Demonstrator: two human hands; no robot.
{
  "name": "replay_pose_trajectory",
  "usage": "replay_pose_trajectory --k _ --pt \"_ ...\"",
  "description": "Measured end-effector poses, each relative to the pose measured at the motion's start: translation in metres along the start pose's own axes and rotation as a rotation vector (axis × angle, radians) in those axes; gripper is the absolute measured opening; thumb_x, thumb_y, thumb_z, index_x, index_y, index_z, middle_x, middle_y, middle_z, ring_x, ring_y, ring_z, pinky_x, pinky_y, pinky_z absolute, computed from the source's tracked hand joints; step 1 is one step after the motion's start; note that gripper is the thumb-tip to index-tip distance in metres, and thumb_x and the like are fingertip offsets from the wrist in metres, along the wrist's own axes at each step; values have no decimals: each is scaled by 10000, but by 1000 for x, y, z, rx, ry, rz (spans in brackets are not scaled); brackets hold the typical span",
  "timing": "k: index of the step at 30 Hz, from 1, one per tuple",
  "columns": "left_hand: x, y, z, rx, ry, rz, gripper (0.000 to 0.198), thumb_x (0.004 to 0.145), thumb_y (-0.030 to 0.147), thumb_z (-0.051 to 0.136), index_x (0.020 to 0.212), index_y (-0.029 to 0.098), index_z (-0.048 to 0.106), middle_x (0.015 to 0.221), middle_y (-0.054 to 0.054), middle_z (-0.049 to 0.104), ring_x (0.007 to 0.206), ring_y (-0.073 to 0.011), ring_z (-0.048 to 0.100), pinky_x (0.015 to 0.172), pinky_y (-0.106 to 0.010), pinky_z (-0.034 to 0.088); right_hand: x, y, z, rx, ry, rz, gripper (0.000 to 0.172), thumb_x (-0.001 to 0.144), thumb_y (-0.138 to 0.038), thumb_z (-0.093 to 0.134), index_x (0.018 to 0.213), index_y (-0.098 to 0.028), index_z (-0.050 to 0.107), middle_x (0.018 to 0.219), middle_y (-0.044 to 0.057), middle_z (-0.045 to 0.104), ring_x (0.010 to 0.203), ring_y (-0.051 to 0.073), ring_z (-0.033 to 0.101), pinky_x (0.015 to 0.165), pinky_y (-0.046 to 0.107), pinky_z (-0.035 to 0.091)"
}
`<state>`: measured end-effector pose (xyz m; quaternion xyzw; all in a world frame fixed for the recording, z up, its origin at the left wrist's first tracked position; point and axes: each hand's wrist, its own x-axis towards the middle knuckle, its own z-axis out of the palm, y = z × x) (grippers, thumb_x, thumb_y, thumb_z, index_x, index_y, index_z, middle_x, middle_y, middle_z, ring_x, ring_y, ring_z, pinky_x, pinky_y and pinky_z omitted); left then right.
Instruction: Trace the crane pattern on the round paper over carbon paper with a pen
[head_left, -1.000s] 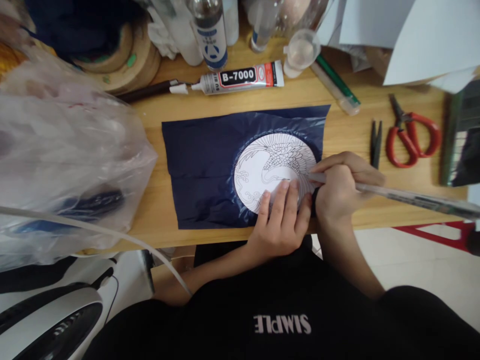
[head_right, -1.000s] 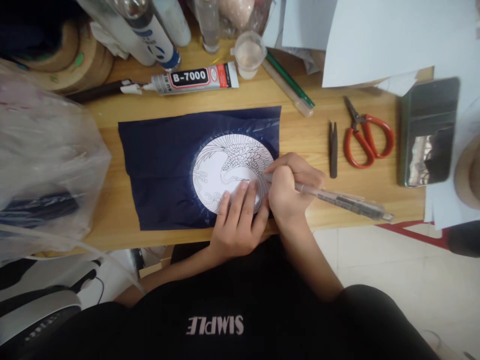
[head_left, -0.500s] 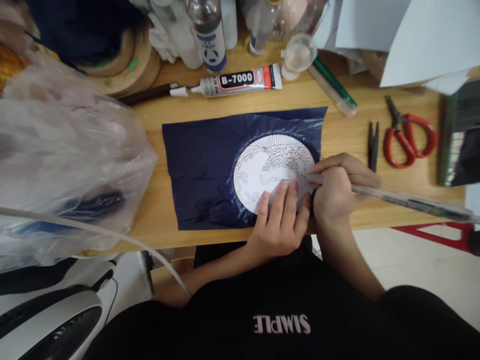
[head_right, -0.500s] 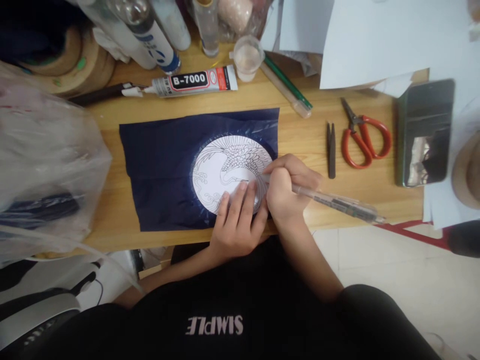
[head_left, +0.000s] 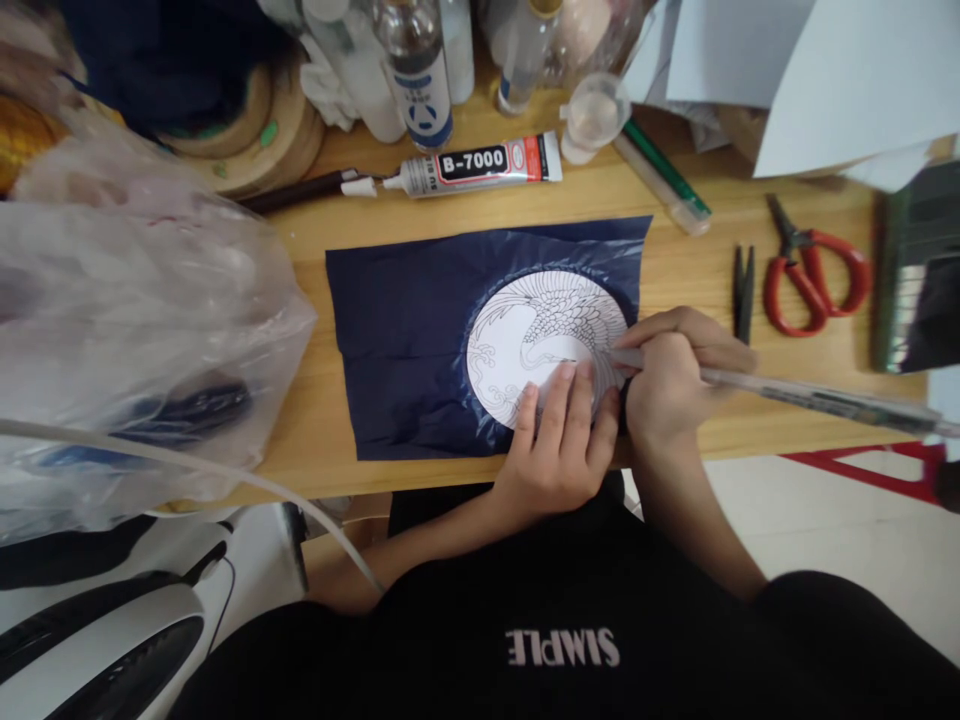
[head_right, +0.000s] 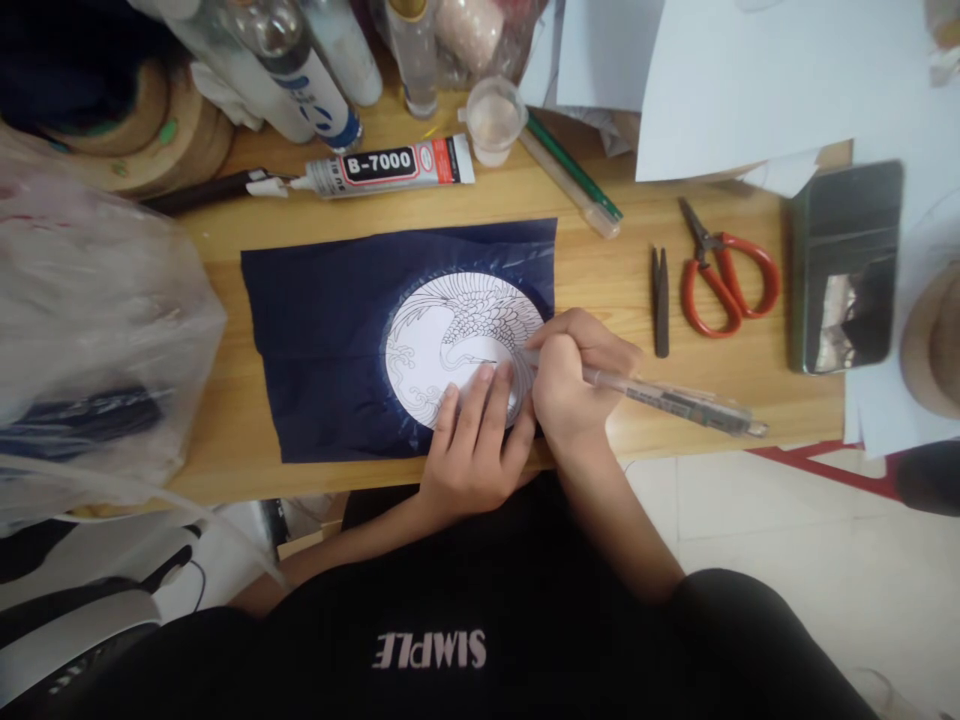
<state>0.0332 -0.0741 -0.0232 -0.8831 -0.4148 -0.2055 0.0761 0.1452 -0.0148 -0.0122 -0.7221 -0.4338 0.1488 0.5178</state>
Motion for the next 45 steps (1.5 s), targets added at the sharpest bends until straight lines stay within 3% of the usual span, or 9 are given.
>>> replay_pose_trajectory --k 9,24,29,38,45 --pt "0 1 0 -11 9 -5 412 925 353 555 1232 81 589 1278 -208 596 1219 -339 552 1012 -466 424 1 0 -3 -21 -44 -71 278 604 -12 397 507 -187 589 450 -49 521 409 84 461 426 225 314" --pt "0 0 0 3 2 -4 419 921 362 552 1237 88 583 1271 -191 607 1223 -329 550 1004 -452 440 1 -3 -2 -46 -41 -24 269 582 -43 402 493 -202 599 427 -47 516 402 96 454 413 234 316" --pt "0 0 -1 -1 0 0 406 923 347 558 1234 87 586 1271 -202 604 1217 -335 553 1018 -463 425 0 0 -3 -26 13 20 282 590 -30 390 510 -204 597 457 -49 541 413 93 466 410 228 330" --pt "0 0 0 -2 4 0 413 915 358 561 1231 92 588 1273 -196 605 1216 -334 555 998 -459 442 -1 2 -2 -24 -20 -2 265 591 -21 404 512 -191 592 449 -55 513 392 78 443 381 213 301" --pt "-1 0 0 -42 4 -4 448 906 352 594 1247 61 568 1289 -226 583 1220 -345 549 1070 -486 366 0 -1 -1 -9 5 -6 260 580 -26 391 488 -189 572 444 -47 514 408 86 450 394 223 303"
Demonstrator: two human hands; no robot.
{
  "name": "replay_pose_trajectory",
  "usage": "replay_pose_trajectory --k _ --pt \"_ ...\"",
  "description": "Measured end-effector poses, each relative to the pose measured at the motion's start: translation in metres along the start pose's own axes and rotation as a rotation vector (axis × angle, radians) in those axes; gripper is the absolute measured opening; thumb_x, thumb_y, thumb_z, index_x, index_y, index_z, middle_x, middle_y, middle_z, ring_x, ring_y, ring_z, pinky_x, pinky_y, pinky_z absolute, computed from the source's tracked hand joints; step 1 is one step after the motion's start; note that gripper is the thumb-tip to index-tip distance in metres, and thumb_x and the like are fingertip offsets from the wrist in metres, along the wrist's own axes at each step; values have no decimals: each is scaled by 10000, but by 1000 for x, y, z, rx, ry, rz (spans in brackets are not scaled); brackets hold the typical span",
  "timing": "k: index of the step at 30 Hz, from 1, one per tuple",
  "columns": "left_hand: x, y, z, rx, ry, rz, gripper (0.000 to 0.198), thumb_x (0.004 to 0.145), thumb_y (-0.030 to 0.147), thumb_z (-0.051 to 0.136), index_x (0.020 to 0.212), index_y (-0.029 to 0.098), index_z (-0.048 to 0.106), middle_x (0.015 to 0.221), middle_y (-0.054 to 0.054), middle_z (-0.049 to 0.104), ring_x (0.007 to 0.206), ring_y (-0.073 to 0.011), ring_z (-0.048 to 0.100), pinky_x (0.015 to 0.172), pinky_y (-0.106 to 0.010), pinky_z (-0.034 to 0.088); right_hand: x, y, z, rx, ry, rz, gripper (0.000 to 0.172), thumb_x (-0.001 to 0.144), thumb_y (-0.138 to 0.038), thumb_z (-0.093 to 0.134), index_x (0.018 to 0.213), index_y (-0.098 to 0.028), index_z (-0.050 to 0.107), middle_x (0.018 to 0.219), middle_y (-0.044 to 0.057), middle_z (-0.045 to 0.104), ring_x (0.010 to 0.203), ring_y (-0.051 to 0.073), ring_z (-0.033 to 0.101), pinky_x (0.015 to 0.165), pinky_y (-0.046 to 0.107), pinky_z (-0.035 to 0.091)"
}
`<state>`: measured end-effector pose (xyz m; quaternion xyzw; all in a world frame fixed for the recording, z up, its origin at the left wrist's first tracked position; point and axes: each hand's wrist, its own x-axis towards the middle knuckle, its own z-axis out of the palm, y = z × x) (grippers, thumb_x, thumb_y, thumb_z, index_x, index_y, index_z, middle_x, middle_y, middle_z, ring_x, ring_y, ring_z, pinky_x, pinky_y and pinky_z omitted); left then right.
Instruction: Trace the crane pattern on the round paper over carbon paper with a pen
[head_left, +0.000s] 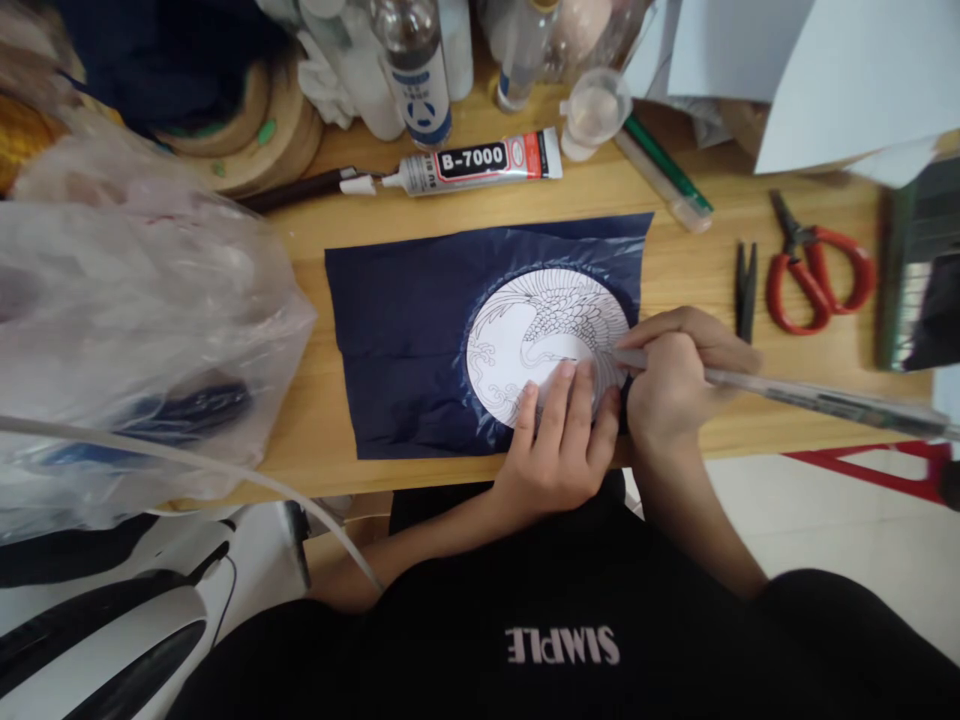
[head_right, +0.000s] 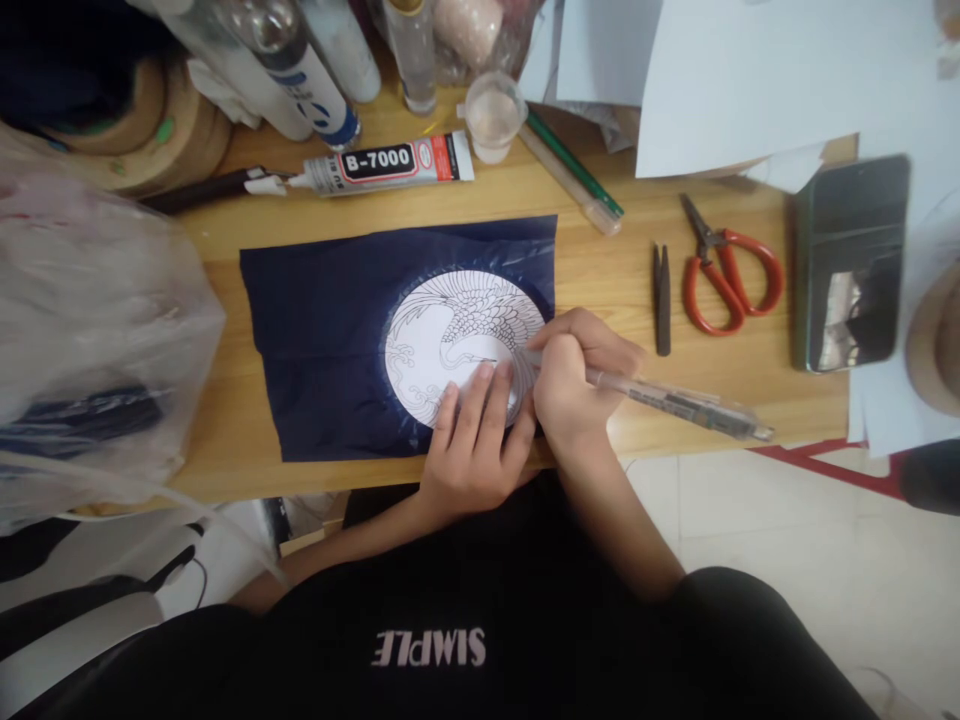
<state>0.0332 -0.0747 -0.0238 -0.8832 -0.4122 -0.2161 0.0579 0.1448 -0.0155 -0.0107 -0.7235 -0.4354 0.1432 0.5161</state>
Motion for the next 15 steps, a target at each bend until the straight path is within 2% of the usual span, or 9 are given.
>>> replay_pose_trajectory --k 7,15 --pt "1 -1 0 13 0 6 434 920 363 567 1241 71 576 1287 -218 586 1219 -340 551 1033 -476 411 1 -3 -2 -68 -30 45 251 580 -51 383 482 -204 557 447 -36 518 426 106 462 416 249 312" --pt "0 0 0 2 -4 -3 412 934 340 552 1247 73 567 1301 -214 573 1232 -333 539 1048 -476 394 4 -7 -3 -68 -72 51 228 577 -69 387 456 -212 517 440 -29 511 421 108 448 427 259 312"
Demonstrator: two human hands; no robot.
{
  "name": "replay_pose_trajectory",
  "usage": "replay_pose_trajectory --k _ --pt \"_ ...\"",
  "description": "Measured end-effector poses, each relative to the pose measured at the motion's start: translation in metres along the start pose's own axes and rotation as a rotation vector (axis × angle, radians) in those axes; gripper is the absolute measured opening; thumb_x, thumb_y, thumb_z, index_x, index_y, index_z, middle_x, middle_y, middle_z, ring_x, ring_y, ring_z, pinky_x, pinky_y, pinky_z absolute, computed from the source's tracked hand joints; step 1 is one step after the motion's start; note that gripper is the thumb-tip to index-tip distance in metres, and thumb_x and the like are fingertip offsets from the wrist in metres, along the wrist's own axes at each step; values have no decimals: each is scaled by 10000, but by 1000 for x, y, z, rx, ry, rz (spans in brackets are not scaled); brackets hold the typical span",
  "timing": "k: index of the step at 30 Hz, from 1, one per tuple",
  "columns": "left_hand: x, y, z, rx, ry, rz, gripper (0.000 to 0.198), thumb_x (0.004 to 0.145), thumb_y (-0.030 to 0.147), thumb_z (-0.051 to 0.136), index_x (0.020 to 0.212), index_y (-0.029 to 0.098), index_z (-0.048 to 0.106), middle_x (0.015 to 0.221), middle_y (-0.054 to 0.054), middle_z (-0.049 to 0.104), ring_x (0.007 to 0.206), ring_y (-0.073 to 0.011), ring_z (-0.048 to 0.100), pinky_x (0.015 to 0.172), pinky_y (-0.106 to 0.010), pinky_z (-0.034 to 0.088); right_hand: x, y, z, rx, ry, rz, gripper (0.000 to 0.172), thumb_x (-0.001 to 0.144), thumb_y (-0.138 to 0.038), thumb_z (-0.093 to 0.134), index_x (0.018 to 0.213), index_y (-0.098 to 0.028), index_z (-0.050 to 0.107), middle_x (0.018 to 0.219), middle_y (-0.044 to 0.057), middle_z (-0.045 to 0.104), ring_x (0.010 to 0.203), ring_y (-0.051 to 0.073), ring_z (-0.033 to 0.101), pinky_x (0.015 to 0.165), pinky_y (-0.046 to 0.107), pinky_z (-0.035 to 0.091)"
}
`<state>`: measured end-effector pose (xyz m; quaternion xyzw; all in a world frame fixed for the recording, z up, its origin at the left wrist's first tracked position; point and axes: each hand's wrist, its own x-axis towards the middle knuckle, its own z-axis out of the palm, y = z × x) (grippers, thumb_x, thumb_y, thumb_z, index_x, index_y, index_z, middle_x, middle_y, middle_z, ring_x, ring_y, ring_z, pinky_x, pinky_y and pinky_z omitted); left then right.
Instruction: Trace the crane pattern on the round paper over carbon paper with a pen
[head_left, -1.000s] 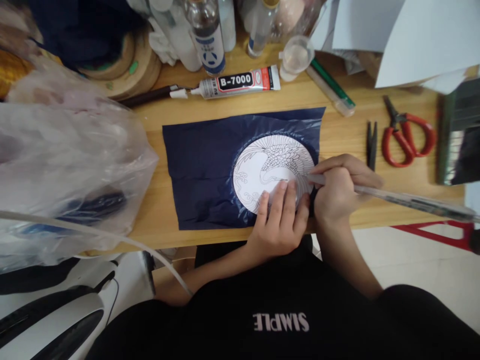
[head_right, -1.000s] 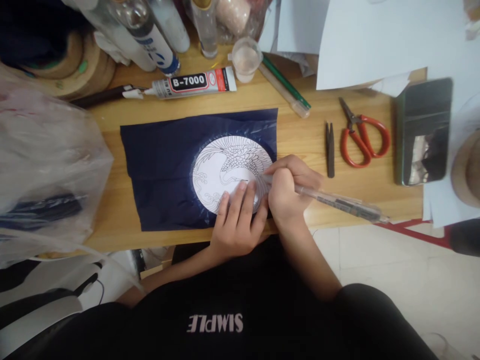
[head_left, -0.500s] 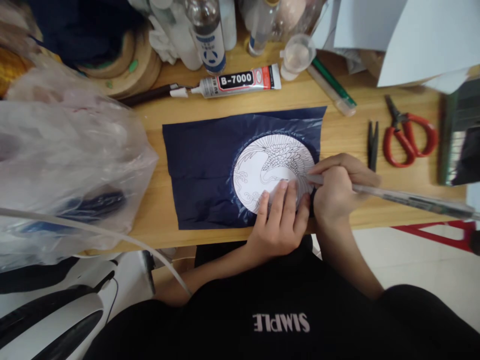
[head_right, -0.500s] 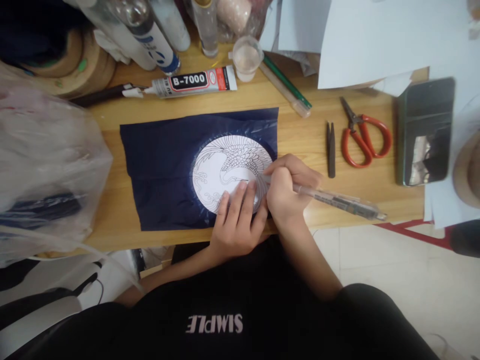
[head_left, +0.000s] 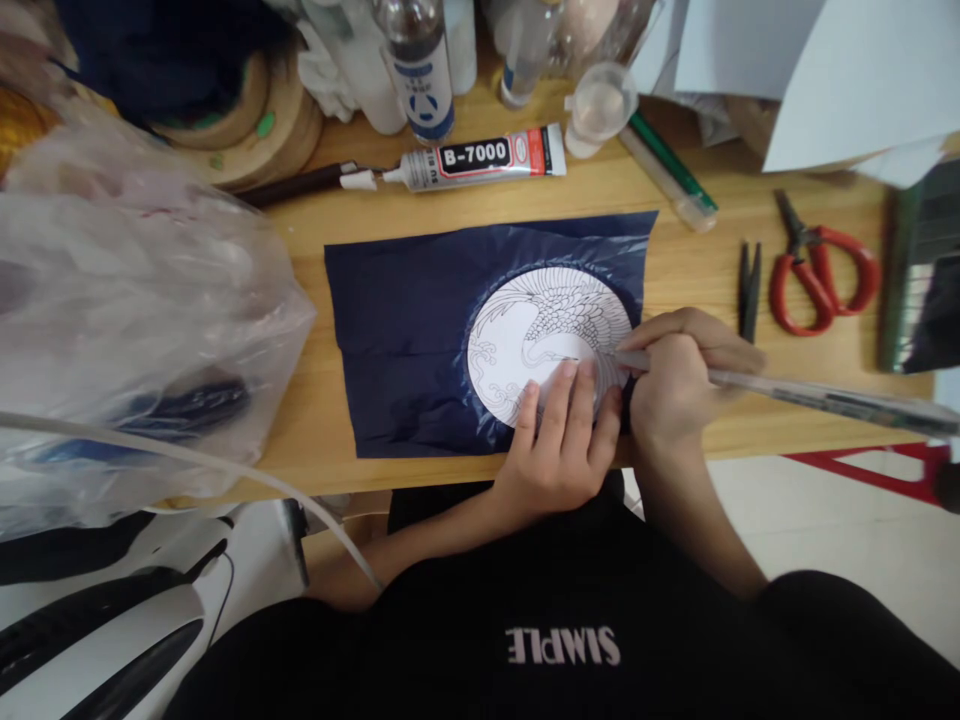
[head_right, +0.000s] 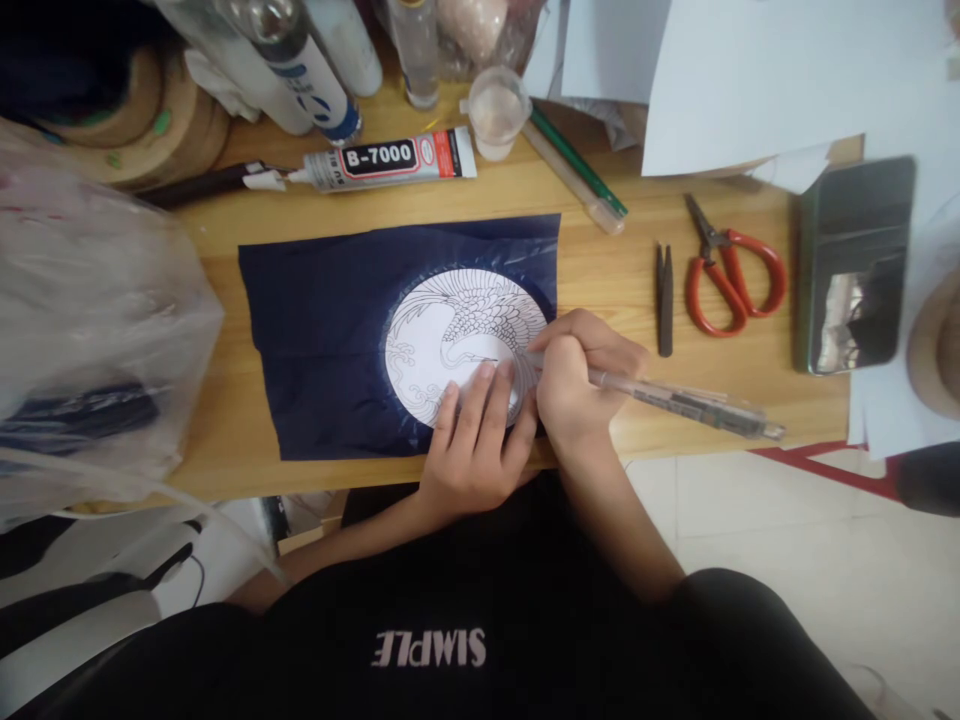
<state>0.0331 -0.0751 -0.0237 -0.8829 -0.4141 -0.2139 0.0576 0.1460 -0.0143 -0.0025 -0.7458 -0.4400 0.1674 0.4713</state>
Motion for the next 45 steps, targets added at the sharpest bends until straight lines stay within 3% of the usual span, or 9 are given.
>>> replay_pose_trajectory --k 16,37,45 --pt "1 -1 -1 27 -7 10 451 929 399 539 1246 81 580 1289 -206 587 1221 -337 550 1014 -468 426 -2 5 0 55 -18 -1 250 583 -58 397 479 -209 567 448 -37 536 420 102 462 423 251 312" --pt "0 0 0 -24 -6 -16 408 929 319 574 1256 76 562 1308 -212 565 1245 -330 524 1069 -474 372 -3 5 1 18 68 21 251 617 -69 393 491 -215 554 467 -36 513 427 107 441 440 252 320" --pt "1 -1 0 47 6 5 377 935 328 537 1231 100 589 1268 -181 610 1221 -325 551 986 -451 455 -5 15 3 32 73 -30 265 611 -41 402 536 -209 593 478 -47 522 428 97 443 448 248 324"
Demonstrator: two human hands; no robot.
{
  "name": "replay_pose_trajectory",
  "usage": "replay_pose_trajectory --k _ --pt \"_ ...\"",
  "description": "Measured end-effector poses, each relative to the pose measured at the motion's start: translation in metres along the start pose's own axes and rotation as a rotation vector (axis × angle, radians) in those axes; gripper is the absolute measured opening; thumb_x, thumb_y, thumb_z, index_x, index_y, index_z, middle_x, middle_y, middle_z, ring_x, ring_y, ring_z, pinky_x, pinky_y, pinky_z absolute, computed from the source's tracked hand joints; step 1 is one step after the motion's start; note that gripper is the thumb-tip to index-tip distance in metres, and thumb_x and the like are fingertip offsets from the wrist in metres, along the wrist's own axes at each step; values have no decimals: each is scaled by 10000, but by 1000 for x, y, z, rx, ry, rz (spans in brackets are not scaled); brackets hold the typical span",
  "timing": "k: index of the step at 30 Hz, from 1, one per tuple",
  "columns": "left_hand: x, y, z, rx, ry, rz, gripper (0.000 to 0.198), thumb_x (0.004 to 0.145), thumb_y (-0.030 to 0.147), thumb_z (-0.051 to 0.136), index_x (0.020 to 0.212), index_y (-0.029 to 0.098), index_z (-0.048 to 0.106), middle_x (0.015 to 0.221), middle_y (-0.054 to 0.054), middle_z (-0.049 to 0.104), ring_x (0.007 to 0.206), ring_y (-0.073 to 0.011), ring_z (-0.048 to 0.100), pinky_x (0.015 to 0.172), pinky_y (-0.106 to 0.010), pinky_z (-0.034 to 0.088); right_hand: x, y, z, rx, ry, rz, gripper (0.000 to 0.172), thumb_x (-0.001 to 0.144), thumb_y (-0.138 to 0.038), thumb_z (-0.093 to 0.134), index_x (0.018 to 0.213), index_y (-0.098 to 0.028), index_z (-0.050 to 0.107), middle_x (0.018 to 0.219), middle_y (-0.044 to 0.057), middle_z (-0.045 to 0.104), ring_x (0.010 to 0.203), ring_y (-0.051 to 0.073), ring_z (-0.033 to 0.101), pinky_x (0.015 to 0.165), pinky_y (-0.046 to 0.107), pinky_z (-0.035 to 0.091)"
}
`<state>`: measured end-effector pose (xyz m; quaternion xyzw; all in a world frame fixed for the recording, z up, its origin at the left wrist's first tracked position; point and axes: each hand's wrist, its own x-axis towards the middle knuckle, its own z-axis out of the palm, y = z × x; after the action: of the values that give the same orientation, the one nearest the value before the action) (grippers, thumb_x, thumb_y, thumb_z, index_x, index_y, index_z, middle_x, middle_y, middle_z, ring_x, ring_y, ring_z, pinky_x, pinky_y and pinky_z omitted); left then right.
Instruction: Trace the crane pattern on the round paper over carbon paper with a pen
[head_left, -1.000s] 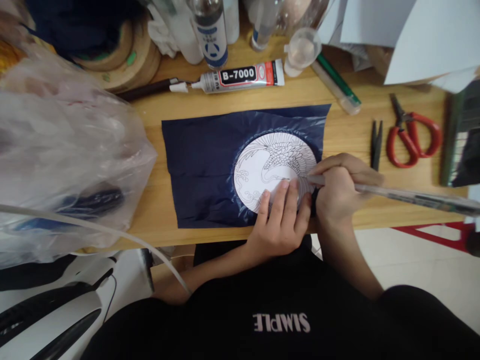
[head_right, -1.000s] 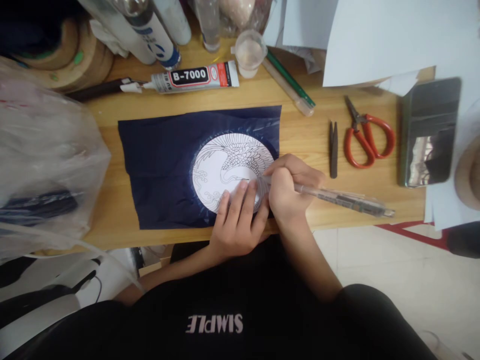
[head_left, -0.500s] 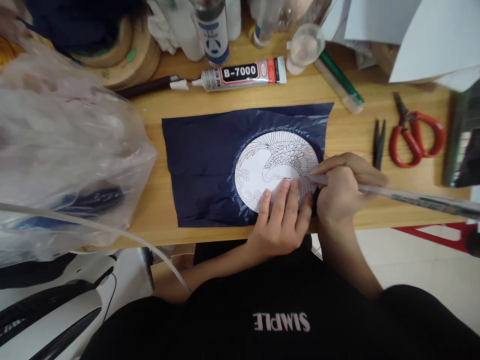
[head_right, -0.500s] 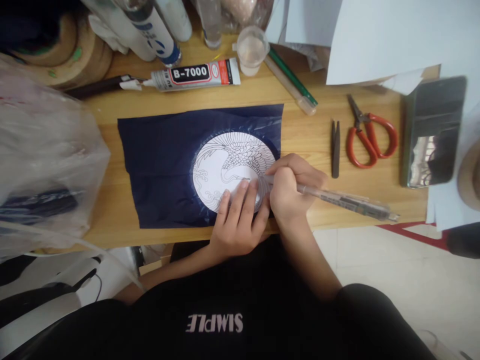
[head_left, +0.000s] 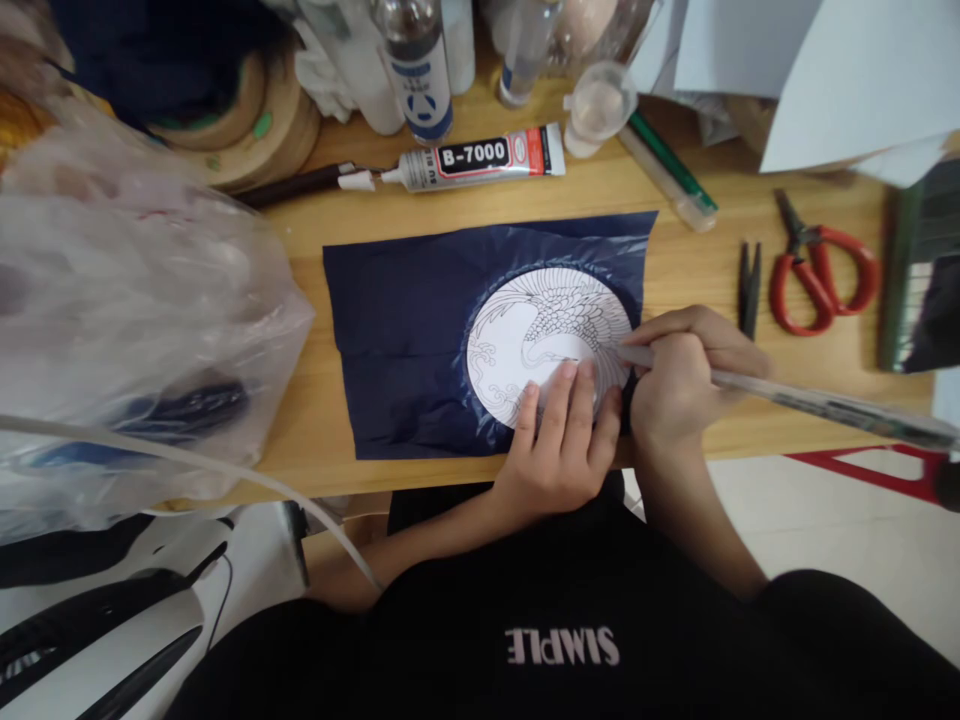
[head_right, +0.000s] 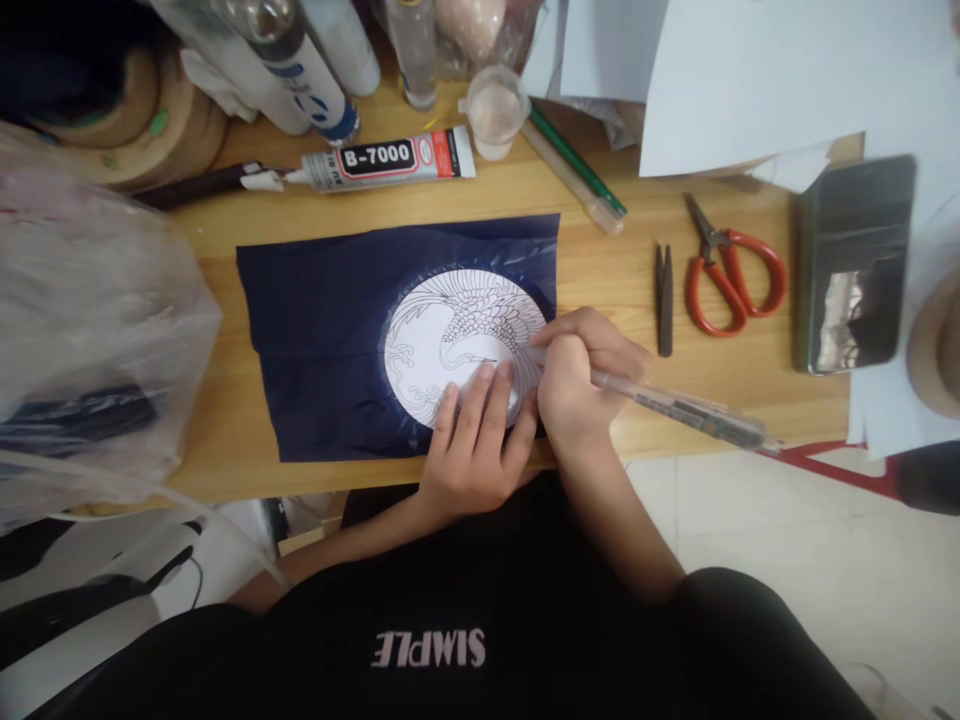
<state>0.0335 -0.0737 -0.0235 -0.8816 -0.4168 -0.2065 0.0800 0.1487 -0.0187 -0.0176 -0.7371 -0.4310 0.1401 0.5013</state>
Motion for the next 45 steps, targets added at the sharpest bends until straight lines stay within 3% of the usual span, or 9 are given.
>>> replay_pose_trajectory --k 14,34,45 --pt "1 0 -1 -6 5 7 395 918 334 572 1226 89 597 1263 -196 611 1207 -333 564 983 -457 453 2 -4 1 48 34 0 278 591 -31 398 493 -207 590 447 -51 525 413 94 433 415 242 288" --pt "0 -1 -1 -22 -12 16 447 927 378 545 1246 67 579 1282 -218 591 1221 -353 547 1002 -482 427 -1 -1 -3 43 -60 -8 303 618 -8 403 543 -216 611 489 -52 543 431 88 439 430 249 293" --pt "0 -1 -1 -9 -5 15 415 926 360 554 1232 81 584 1277 -212 594 1213 -335 557 1009 -473 433 1 -2 -3 50 -26 24 282 620 -33 411 542 -219 609 491 -47 541 439 102 452 450 257 324"
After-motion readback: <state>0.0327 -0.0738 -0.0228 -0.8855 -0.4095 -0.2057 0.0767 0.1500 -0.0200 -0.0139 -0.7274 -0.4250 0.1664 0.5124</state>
